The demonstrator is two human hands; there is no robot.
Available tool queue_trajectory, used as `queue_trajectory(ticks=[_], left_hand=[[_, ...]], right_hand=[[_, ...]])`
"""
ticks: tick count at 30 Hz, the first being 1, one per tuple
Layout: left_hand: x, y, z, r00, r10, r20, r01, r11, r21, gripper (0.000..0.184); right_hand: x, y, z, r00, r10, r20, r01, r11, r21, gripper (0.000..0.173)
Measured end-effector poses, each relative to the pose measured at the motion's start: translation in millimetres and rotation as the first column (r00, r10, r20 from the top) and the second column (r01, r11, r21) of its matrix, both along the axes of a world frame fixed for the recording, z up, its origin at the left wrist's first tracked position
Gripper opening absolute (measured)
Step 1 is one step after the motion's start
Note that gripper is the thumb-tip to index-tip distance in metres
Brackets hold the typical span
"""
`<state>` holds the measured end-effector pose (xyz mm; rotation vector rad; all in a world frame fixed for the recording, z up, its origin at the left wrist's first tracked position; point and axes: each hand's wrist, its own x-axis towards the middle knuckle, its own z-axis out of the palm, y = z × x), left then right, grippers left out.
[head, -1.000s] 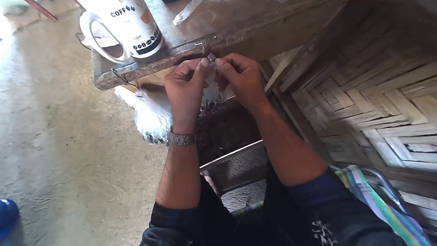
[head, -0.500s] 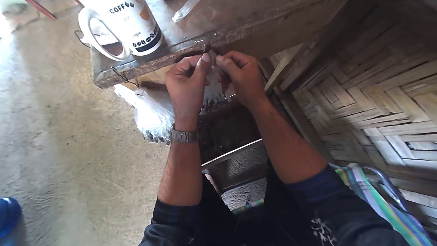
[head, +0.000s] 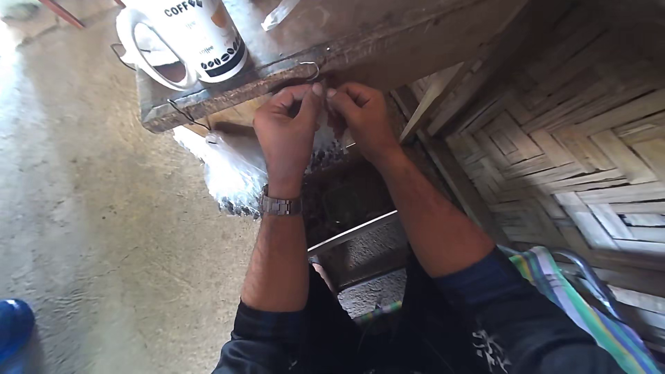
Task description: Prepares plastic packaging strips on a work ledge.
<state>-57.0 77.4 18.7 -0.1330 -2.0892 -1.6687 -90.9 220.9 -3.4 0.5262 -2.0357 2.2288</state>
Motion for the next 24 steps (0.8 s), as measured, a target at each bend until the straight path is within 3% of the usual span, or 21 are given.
queue_trajectory(ticks=[24], left_hand=[[-0.7,-0.6,-1.3,1.0,0.019,0.0,-0.019,0.999,-0.039,0.017]], right_hand=[[-0.1,-5.2,-8.1,0.999,-0.019,-0.038,0.018,0.999,-0.051,0.025]])
